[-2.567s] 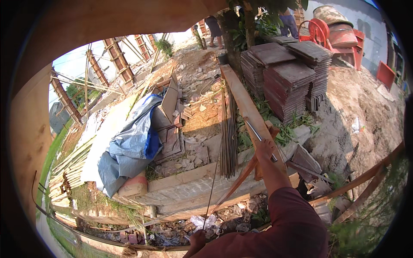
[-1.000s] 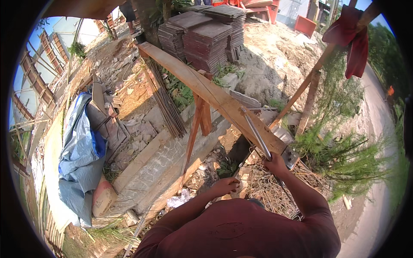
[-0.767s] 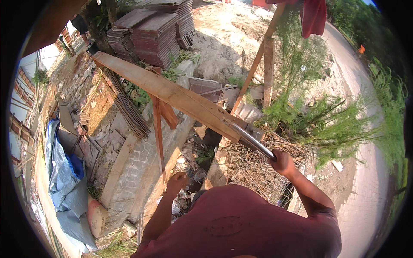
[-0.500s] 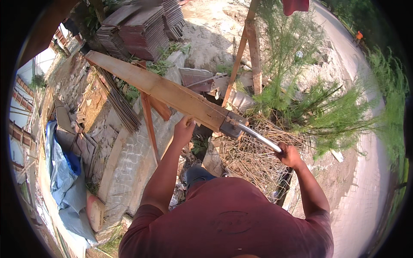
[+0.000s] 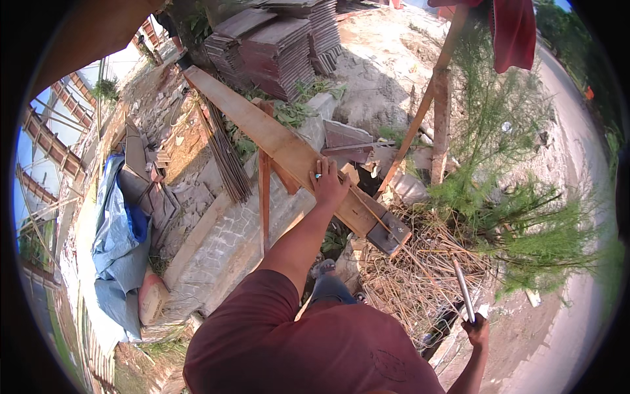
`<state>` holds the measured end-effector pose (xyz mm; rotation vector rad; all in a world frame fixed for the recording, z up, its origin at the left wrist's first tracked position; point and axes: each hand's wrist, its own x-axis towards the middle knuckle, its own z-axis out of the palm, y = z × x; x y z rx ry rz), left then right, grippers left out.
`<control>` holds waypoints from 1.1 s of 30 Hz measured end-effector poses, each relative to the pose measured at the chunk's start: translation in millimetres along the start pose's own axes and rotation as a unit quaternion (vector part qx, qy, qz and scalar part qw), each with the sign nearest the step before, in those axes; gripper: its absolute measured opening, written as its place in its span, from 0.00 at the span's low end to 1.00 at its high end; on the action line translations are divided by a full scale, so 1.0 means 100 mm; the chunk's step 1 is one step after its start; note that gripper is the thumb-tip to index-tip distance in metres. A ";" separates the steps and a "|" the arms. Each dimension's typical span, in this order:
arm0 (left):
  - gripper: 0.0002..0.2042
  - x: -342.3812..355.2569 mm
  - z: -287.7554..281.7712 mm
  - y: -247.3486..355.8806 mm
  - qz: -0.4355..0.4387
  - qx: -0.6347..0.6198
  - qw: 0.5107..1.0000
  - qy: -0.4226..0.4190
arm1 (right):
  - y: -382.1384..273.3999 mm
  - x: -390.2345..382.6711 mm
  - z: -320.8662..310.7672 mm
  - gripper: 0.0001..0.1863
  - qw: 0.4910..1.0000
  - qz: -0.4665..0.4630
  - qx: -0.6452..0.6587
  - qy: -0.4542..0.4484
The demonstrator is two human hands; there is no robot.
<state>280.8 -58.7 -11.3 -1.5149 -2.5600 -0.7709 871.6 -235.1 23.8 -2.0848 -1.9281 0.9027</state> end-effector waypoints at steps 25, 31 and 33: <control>0.29 -0.01 0.17 -0.13 -0.060 0.017 0.995 0.078 | 0.90 -0.07 -0.34 0.16 0.990 0.055 -0.075 0.107; 0.30 0.01 0.17 -0.12 -0.059 0.026 0.996 0.064 | 0.75 0.10 -0.08 0.14 0.997 0.022 -0.024 0.063; 0.30 0.01 0.15 -0.10 -0.054 0.020 0.997 0.050 | 0.87 0.15 -0.02 0.14 0.998 -0.013 -0.053 0.044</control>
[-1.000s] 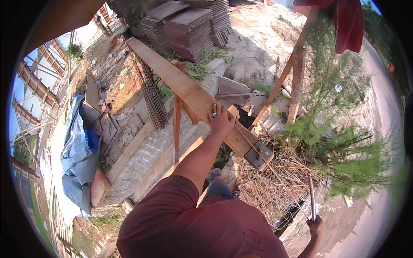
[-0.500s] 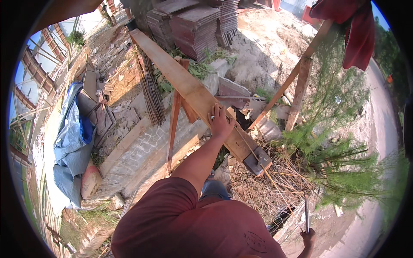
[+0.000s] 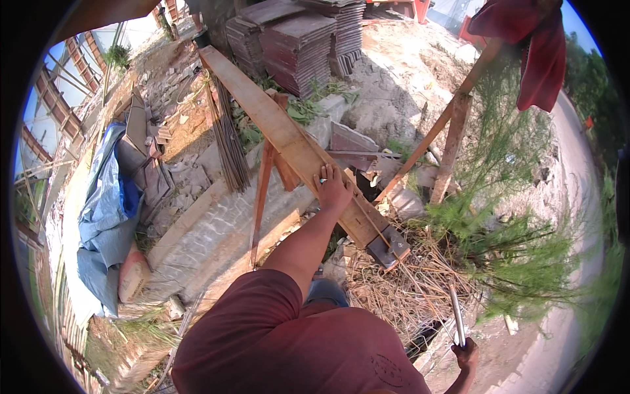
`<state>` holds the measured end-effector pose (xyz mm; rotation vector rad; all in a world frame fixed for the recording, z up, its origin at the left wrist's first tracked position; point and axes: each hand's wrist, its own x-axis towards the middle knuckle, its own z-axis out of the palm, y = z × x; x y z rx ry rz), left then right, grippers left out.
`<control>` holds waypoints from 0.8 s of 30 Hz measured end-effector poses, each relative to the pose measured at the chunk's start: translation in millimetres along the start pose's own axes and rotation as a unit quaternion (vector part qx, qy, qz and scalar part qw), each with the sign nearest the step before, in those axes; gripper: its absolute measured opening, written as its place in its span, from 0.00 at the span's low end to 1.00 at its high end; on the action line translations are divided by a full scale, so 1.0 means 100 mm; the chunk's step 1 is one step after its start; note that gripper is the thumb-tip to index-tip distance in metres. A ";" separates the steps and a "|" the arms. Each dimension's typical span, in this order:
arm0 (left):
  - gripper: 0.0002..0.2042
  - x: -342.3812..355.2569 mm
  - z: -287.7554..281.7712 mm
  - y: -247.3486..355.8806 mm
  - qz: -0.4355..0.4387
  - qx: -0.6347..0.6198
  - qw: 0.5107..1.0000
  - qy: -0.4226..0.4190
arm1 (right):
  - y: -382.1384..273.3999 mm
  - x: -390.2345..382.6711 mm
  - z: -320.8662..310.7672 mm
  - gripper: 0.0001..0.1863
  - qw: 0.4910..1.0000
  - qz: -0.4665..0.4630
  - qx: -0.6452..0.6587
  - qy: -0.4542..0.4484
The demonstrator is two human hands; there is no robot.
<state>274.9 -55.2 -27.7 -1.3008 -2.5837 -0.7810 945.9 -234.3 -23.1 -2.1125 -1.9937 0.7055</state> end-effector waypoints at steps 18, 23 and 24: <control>0.23 0.01 -0.02 0.02 0.061 0.057 0.996 -0.025 | -0.98 0.16 -0.80 0.11 0.997 0.042 0.009 -0.071; 0.25 0.01 0.00 -0.03 0.066 0.117 0.990 -0.051 | -1.79 0.52 -0.87 0.12 0.971 -0.098 -0.175 0.127; 0.25 0.03 -0.01 -0.02 0.068 0.116 0.989 -0.055 | -1.82 0.59 -0.87 0.12 0.967 -0.107 -0.181 0.146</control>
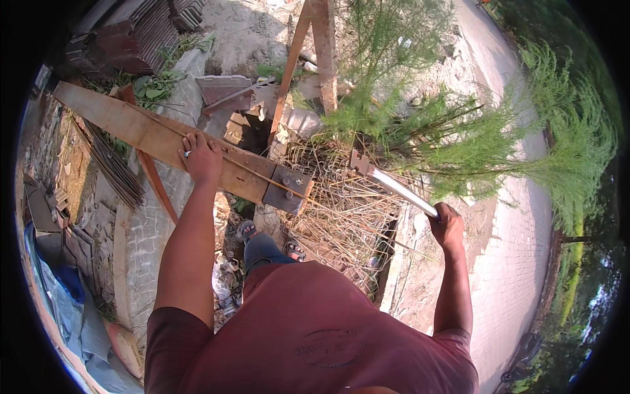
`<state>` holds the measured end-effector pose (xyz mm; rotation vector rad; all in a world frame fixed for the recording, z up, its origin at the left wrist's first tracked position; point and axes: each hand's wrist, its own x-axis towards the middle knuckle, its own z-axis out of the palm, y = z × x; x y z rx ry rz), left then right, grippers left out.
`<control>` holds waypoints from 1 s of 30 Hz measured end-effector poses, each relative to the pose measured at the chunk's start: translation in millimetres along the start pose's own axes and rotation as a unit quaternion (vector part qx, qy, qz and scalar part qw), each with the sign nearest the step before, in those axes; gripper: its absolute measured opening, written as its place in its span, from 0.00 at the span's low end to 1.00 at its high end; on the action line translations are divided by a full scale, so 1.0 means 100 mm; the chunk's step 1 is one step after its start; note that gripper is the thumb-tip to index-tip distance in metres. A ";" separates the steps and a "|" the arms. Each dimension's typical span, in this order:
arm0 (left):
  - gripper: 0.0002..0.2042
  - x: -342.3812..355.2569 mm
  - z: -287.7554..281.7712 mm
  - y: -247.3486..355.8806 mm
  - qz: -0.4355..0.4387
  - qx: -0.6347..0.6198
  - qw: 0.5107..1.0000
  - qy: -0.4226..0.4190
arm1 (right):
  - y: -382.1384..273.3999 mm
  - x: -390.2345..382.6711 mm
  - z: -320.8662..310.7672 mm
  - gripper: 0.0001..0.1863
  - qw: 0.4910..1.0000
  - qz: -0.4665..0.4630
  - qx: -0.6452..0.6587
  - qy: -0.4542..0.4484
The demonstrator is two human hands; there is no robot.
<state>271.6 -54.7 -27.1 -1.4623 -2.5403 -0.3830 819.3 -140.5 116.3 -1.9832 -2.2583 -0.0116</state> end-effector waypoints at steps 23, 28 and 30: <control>0.24 0.00 0.00 0.01 -0.001 -0.025 1.000 0.017 | -0.09 0.91 1.08 0.11 0.957 -0.206 0.169 -0.116; 0.23 -0.01 0.02 -0.02 0.002 -0.028 0.999 0.026 | -0.25 1.30 0.93 0.11 0.957 -0.205 0.032 -0.202; 0.23 -0.01 -0.01 -0.01 0.003 -0.038 0.999 0.023 | -0.14 1.45 0.98 0.12 0.949 -0.230 0.005 -0.215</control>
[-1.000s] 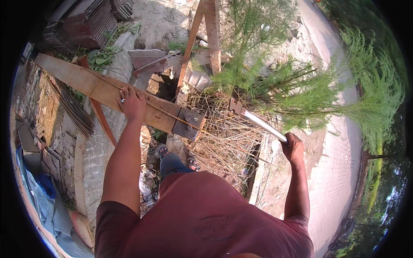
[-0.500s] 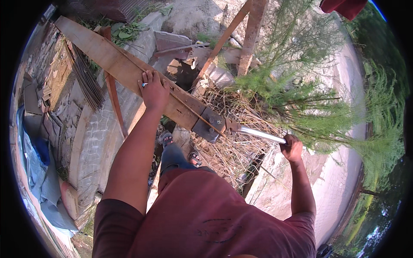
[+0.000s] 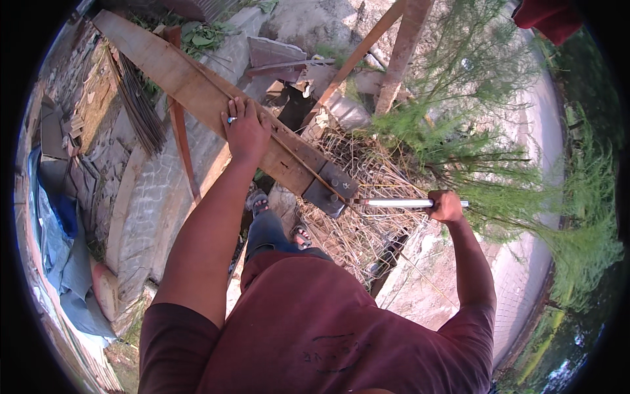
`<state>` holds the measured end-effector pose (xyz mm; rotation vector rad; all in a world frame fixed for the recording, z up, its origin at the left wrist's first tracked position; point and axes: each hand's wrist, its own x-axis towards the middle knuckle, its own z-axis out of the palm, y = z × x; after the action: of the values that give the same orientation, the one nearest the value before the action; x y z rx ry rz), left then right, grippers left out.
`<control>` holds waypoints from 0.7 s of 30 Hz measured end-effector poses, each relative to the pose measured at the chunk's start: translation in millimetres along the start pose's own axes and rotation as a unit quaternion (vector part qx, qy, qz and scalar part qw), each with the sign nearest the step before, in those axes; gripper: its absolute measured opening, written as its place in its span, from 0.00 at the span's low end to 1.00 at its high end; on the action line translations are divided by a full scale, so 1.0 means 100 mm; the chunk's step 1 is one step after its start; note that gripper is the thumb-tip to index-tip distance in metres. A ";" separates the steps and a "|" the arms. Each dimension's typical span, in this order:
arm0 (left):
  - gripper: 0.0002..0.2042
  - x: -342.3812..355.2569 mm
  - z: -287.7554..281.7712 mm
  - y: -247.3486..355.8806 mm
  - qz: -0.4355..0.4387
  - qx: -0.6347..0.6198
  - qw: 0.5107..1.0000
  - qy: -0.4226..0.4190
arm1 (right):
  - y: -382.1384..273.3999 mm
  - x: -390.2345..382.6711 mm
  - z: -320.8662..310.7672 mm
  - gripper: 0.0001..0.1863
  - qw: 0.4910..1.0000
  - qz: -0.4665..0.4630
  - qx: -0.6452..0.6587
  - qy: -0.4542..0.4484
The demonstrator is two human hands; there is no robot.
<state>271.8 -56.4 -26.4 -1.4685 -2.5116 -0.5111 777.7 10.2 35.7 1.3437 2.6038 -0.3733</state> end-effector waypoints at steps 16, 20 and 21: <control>0.27 0.03 0.01 -0.02 0.011 -0.065 0.998 -0.010 | -0.36 1.43 -0.45 0.08 0.949 -0.090 -0.255 -0.163; 0.29 0.02 -0.08 -0.01 0.018 -0.080 0.996 -0.025 | -0.32 1.34 -0.39 0.07 0.951 -0.067 -0.254 -0.162; 0.29 0.01 -0.08 -0.01 0.022 -0.086 0.996 -0.026 | -0.31 1.28 -0.37 0.06 0.952 -0.056 -0.254 -0.163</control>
<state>270.1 -59.1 -18.9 -1.6124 -2.5238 -0.7055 677.4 102.7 39.0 0.8776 2.2833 0.0617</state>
